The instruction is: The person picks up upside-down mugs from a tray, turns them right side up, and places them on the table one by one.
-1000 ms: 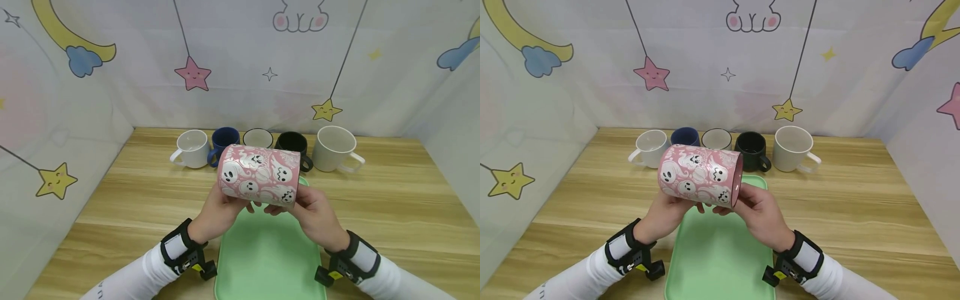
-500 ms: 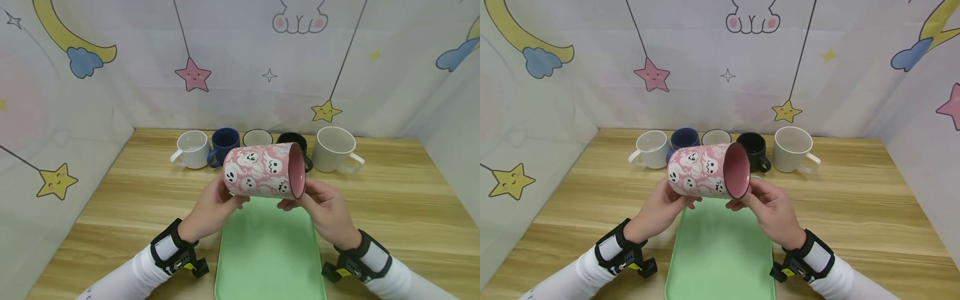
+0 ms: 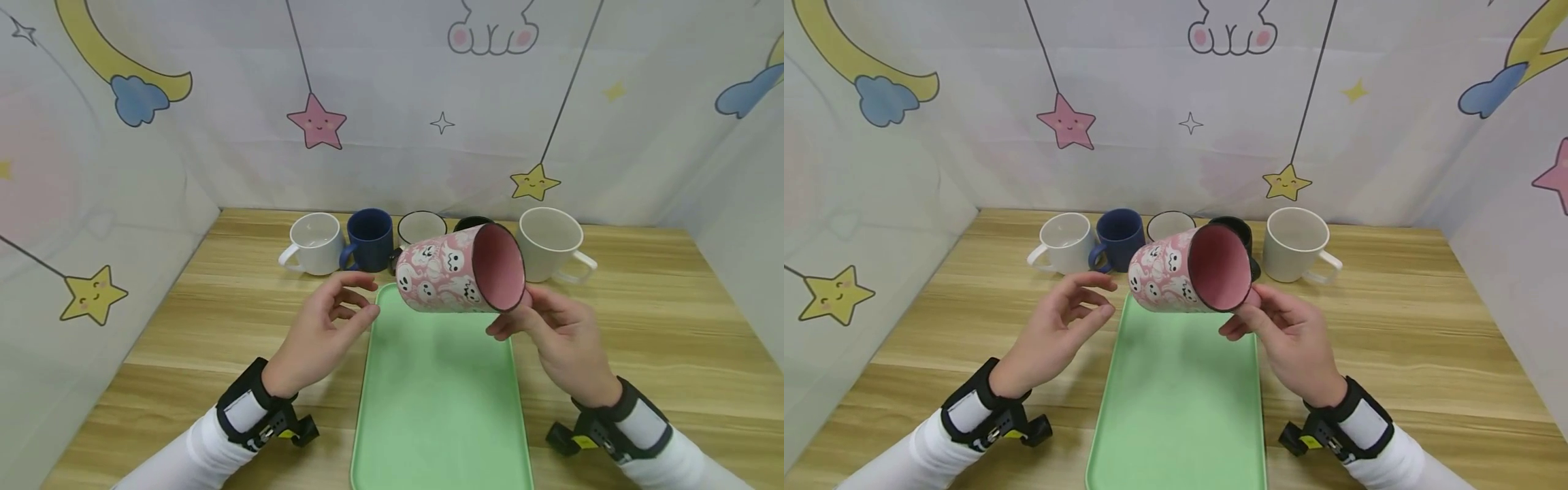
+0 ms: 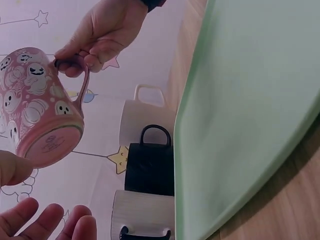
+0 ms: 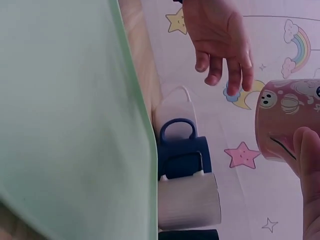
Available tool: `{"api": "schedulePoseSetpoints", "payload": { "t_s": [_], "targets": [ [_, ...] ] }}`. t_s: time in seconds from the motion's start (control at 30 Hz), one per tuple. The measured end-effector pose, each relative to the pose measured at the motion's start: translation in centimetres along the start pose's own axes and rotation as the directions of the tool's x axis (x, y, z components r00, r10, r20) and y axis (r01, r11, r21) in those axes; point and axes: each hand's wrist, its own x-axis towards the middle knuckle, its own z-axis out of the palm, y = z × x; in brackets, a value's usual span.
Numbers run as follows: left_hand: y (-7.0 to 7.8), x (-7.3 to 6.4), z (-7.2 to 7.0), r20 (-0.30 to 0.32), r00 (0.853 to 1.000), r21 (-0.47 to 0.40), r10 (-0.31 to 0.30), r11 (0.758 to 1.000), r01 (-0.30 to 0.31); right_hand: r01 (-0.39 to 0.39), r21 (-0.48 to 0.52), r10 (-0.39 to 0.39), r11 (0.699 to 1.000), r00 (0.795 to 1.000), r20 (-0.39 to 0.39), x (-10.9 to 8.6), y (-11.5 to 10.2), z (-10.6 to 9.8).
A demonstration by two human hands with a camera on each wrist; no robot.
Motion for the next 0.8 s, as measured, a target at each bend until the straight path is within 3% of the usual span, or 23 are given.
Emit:
{"api": "schedulePoseSetpoints", "payload": {
  "t_s": [0.47, 0.63, 0.8],
  "targets": [
    [-0.4, -0.7, -1.5, -0.071, 0.993, 0.167, 0.09, 0.983, -0.077, 0.075, -0.035, -0.078, 0.997, 0.993, -0.09, -0.2, -1.0, -2.4],
    [-0.4, -0.6, -2.4, -0.102, 0.987, 0.245, 0.124, 0.965, -0.096, 0.088, -0.037, -0.092, 0.995, 0.988, -0.125, 0.0, -1.6, -3.2],
    [-0.4, -0.6, -3.1, -0.104, 0.98, 0.342, 0.171, 0.931, -0.126, 0.086, -0.055, -0.093, 0.995, 0.986, -0.142, 0.0, -2.0, -4.0]
  ]
}}
